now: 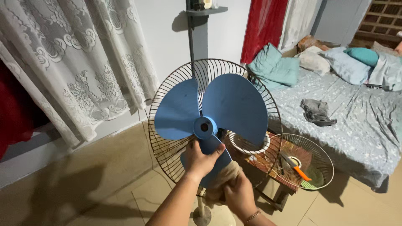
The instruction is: The person cleans a fan by wiping the blades and the front grille with a cloth that is repeatedly rinsed in a bucket of water.
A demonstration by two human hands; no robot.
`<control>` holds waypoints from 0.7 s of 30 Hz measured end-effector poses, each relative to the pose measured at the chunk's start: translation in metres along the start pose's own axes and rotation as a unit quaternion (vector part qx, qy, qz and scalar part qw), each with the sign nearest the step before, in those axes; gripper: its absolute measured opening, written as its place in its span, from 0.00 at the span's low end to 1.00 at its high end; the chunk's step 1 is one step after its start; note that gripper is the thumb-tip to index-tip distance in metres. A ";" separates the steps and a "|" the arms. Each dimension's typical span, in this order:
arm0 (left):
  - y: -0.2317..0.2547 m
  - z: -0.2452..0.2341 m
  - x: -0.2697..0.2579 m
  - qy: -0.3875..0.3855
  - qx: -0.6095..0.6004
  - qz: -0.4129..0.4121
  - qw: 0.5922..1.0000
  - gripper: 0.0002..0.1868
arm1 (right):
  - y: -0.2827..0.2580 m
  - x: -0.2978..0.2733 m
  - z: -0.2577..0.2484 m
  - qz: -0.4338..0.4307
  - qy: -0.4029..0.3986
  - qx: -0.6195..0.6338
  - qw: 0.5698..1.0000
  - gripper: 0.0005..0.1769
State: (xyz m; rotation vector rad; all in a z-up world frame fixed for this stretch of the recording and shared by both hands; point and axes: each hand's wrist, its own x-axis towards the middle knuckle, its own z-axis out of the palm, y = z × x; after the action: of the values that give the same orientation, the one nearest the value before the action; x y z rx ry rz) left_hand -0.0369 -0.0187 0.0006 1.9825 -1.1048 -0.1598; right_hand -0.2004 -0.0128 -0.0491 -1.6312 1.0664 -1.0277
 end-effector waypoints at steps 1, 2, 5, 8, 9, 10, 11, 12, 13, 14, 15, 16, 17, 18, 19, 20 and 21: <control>0.002 -0.002 0.001 -0.036 0.014 -0.040 0.998 0.61 | -0.008 0.004 -0.002 -0.009 0.008 0.003 1.000 0.20; 0.002 -0.003 0.000 -0.073 0.029 -0.079 0.994 0.62 | -0.016 0.007 -0.004 -0.018 0.016 0.007 1.000 0.19; 0.005 -0.002 -0.001 -0.059 0.050 -0.066 0.995 0.63 | -0.041 0.025 -0.013 0.047 0.040 -0.046 0.997 0.14; 0.005 -0.003 0.000 -0.017 0.036 -0.004 0.999 0.60 | -0.060 0.047 -0.033 -0.008 0.054 -0.143 0.988 0.11; 0.007 -0.001 0.000 -0.048 -0.019 -0.029 0.998 0.57 | -0.064 0.054 -0.042 -0.059 0.062 -0.164 0.983 0.09; 0.009 0.002 0.000 -0.079 -0.074 -0.052 0.993 0.54 | -0.067 0.062 -0.050 -0.110 0.069 -0.185 0.974 0.08; 0.011 0.004 0.001 -0.109 -0.128 -0.073 0.983 0.52 | -0.069 0.069 -0.058 -0.162 0.077 -0.204 0.962 0.08; 0.012 0.007 -0.001 -0.107 -0.116 -0.083 0.984 0.51 | -0.072 0.074 -0.065 -0.178 0.066 -0.231 0.954 0.08; 0.012 0.011 -0.004 -0.106 -0.105 -0.092 0.984 0.51 | -0.074 0.077 -0.072 -0.192 0.055 -0.258 0.945 0.08; 0.014 0.014 -0.005 -0.105 -0.093 -0.101 0.985 0.50 | -0.076 0.078 -0.075 -0.206 0.045 -0.284 0.935 0.10; 0.015 0.017 -0.004 -0.111 -0.090 -0.109 0.984 0.49 | -0.077 0.075 -0.079 -0.223 0.030 -0.273 0.935 0.11; 0.017 0.020 -0.002 -0.117 -0.088 -0.116 0.982 0.48 | -0.076 0.069 -0.083 -0.240 0.015 -0.263 0.934 0.13; 0.015 0.025 -0.003 -0.126 -0.085 -0.126 0.980 0.46 | -0.074 0.062 -0.085 -0.254 -0.002 -0.253 0.934 0.15; 0.013 0.029 -0.001 -0.103 -0.094 -0.111 0.984 0.46 | -0.072 0.057 -0.087 -0.271 -0.014 -0.272 0.923 0.19; 0.014 0.033 0.003 -0.080 -0.102 -0.093 0.987 0.45 | -0.070 0.051 -0.090 -0.288 -0.024 -0.289 0.913 0.24; 0.015 0.035 0.005 -0.058 -0.109 -0.076 0.989 0.44 | -0.070 0.047 -0.095 -0.305 -0.035 -0.306 0.901 0.28; 0.016 0.034 0.005 -0.086 -0.113 -0.097 0.985 0.43 | -0.072 0.047 -0.100 -0.379 -0.038 -0.350 0.856 0.28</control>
State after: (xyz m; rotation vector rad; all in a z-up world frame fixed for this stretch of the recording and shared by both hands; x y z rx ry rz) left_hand -0.0608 -0.0472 -0.0082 1.8932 -0.9515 -0.5441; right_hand -0.2671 -0.0649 0.0515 -2.8103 0.7715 -1.0940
